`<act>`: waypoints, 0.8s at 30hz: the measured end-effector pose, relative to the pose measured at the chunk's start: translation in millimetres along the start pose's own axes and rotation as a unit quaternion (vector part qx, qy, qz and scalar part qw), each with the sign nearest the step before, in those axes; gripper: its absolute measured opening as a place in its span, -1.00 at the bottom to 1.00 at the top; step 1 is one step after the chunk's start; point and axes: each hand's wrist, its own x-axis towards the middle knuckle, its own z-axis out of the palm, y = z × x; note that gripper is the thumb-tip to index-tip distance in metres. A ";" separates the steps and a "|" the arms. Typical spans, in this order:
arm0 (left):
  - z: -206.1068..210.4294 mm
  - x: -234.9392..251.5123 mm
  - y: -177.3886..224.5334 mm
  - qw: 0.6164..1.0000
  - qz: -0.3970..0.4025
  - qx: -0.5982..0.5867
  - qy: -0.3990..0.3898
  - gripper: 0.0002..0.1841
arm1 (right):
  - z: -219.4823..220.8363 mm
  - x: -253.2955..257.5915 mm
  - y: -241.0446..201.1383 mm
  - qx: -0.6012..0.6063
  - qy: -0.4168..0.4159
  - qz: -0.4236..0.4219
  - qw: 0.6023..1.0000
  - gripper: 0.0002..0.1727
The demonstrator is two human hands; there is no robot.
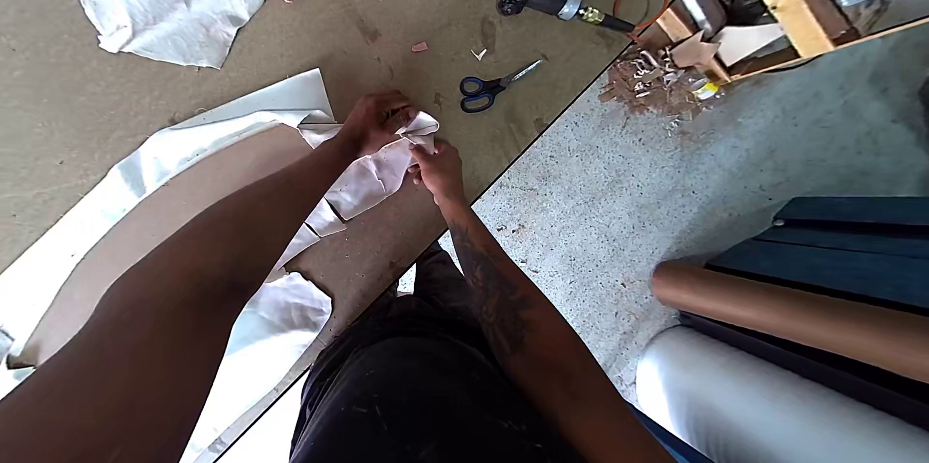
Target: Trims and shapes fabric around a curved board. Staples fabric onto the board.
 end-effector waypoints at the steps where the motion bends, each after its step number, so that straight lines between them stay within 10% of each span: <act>1: -0.7 -1.2 0.3 1.000 -0.005 0.019 -0.006 -0.66 | -2.5 -0.7 1.0 0.021 -0.002 0.004 1.000 -0.63; 8: 12.5 -3.7 7.3 0.968 0.009 0.235 -0.088 -0.53 | 1.3 -23.0 26.2 0.037 -0.004 -0.050 0.998 -0.52; 24: 4.5 -8.1 -2.0 0.996 0.051 0.072 -0.001 -0.51 | -6.2 9.0 -56.8 -0.096 -0.034 -0.116 0.988 -0.51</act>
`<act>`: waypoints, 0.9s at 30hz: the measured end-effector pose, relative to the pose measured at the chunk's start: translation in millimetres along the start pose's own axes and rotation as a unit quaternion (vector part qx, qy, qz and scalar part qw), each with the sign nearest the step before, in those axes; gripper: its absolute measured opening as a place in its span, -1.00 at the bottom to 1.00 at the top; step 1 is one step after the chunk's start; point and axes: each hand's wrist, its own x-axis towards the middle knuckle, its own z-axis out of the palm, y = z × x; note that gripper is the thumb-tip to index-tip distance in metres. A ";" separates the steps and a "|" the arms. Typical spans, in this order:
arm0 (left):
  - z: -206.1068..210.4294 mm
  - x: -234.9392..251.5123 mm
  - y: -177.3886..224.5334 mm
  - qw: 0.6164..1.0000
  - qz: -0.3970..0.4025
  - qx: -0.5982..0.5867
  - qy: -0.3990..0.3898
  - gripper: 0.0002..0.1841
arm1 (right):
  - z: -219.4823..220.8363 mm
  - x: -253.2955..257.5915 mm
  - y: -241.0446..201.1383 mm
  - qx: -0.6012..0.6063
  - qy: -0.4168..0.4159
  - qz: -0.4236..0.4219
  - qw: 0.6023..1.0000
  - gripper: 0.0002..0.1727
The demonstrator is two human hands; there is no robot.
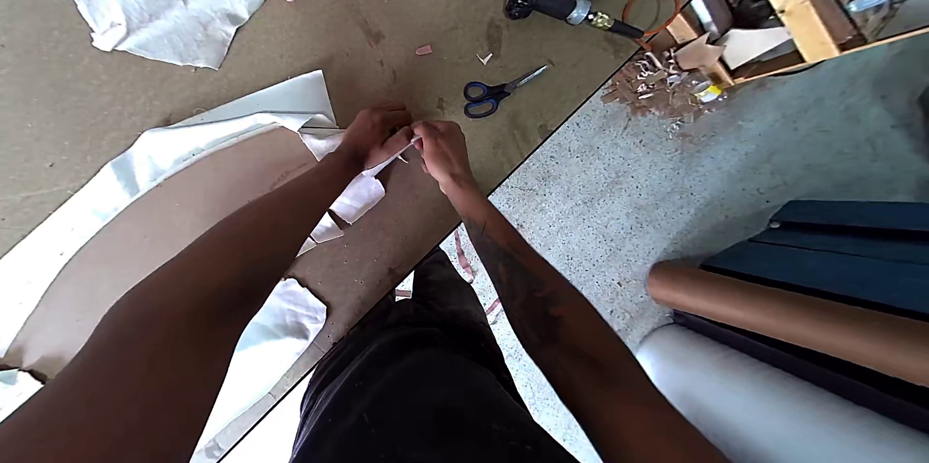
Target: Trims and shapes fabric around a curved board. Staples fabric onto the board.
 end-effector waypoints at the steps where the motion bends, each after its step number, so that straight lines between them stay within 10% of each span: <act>1: -0.2 -1.3 0.6 1.000 0.012 0.006 -0.003 -0.45 | -2.7 6.8 -1.1 0.012 -0.017 0.008 1.000 -0.53; 5: 0.7 2.6 9.7 0.993 -0.004 0.107 -0.041 -0.15 | -18.1 28.3 -20.4 -0.096 -0.084 0.019 0.992 -0.57; 10: 5.5 0.8 4.6 0.997 0.007 0.069 -0.015 -0.75 | -29.3 33.4 -27.2 -0.123 -0.159 -0.003 0.980 -0.61; 16: 5.0 -0.6 2.8 0.996 -0.062 0.055 0.034 -0.47 | -55.9 55.1 23.2 -0.207 -0.082 -0.216 0.951 -0.57; 27: 11.9 8.1 -1.8 0.986 -0.147 0.075 0.024 -0.42 | -50.2 82.9 29.2 -0.255 -0.138 -0.216 0.932 -0.67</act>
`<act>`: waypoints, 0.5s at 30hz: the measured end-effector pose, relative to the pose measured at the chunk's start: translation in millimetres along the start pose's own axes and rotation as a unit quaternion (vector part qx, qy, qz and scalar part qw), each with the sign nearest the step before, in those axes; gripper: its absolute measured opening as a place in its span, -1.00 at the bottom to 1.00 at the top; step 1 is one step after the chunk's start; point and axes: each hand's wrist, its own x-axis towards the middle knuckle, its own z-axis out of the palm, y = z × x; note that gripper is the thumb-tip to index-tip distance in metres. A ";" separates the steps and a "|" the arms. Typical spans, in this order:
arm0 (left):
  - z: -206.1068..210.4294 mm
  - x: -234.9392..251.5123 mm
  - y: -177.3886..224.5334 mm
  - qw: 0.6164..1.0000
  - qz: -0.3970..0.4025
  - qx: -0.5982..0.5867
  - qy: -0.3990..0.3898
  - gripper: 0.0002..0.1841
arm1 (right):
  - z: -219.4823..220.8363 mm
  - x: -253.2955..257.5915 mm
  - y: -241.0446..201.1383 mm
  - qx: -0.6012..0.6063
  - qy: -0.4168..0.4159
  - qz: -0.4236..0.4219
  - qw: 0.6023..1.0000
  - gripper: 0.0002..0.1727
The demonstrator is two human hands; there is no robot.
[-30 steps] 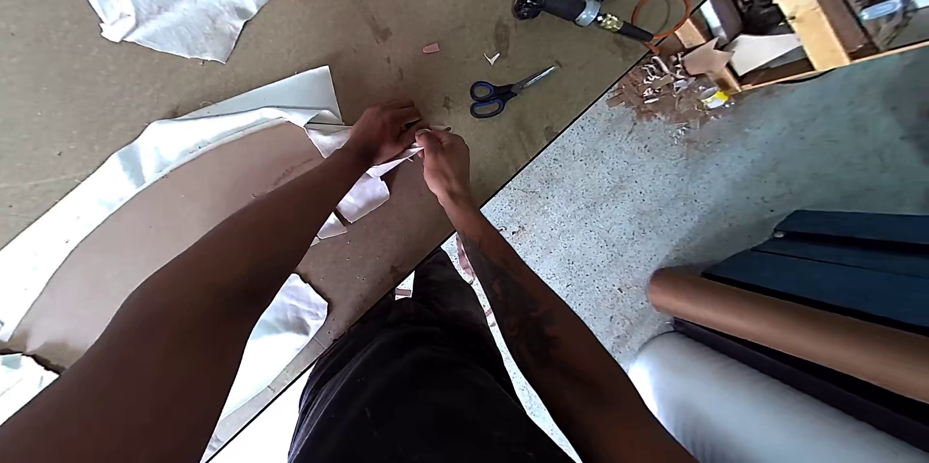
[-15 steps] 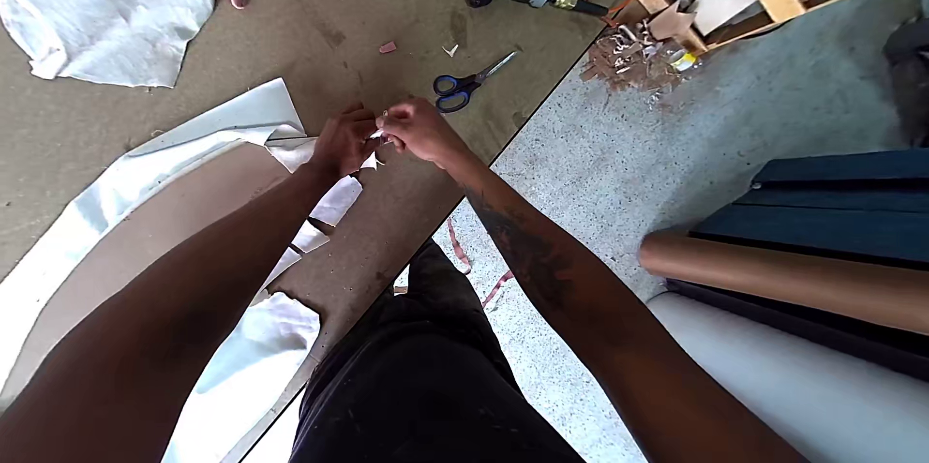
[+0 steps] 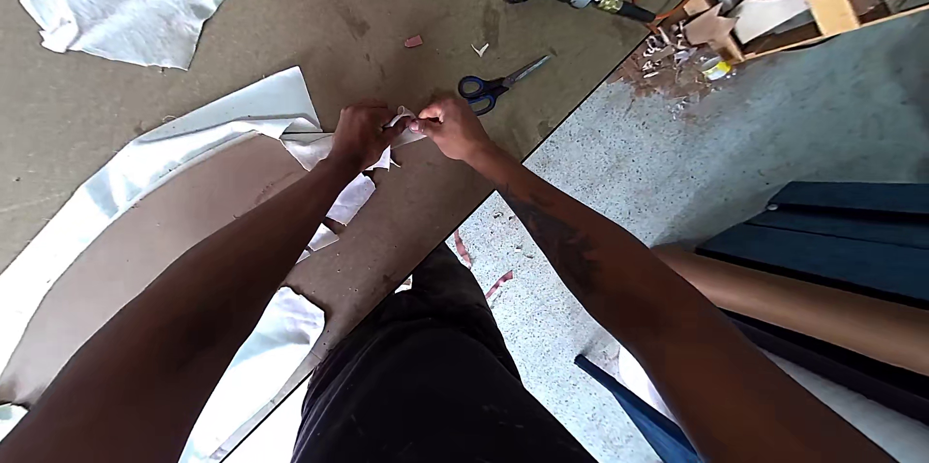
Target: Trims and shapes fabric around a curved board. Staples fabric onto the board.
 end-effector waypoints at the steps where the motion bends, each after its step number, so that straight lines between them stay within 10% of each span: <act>1: 0.1 1.9 -0.4 1.000 -0.009 0.004 -0.003 -0.42 | -2.8 4.9 -1.6 -0.010 -0.017 0.017 1.000 -0.66; 8: 0.9 9.0 0.1 0.997 -0.061 0.023 -0.034 -0.40 | -24.5 37.7 -18.0 -0.106 -0.150 0.094 0.978 -0.62; 15: 0.4 15.2 -3.8 0.994 -0.102 0.025 -0.027 -0.48 | -127.5 50.2 33.7 -0.099 0.058 0.058 0.992 -0.57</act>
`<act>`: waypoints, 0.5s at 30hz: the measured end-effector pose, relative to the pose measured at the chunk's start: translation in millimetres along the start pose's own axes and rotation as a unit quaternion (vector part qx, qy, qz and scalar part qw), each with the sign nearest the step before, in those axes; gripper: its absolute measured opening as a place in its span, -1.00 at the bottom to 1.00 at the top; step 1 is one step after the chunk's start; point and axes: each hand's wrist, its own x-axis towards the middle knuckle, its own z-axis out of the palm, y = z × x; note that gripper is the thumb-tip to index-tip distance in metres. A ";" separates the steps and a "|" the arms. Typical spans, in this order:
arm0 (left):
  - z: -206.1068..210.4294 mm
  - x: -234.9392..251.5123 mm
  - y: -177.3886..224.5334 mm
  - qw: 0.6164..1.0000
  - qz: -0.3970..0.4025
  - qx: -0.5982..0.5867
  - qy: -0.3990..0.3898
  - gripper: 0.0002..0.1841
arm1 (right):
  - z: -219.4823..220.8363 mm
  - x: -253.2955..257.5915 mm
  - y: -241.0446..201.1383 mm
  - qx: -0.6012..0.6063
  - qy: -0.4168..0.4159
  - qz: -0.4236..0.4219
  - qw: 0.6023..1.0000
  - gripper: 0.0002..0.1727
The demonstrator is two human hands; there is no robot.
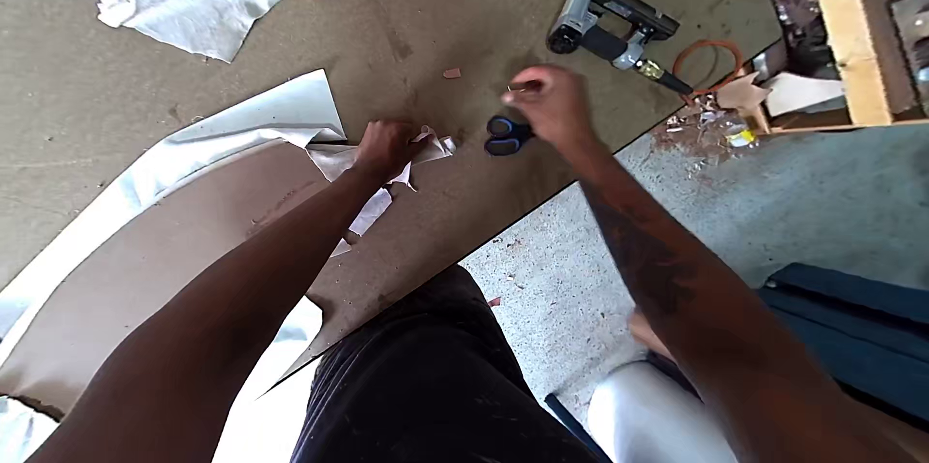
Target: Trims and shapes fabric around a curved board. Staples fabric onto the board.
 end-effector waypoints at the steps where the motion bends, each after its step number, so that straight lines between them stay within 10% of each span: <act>1: -1.6 1.9 1.2 1.000 -0.010 -0.006 0.001 -0.51 | -19.6 8.2 24.4 -0.023 0.033 0.000 0.999 -0.48; 5: -2.3 7.9 0.1 1.000 -0.022 -0.005 0.000 -0.59 | -60.6 32.6 99.4 -0.131 0.056 0.005 0.990 -0.21; 15: -13.7 29.4 -22.3 0.990 0.110 0.006 -0.084 -0.63 | -73.1 86.5 114.5 -0.209 0.020 -0.017 0.977 -0.22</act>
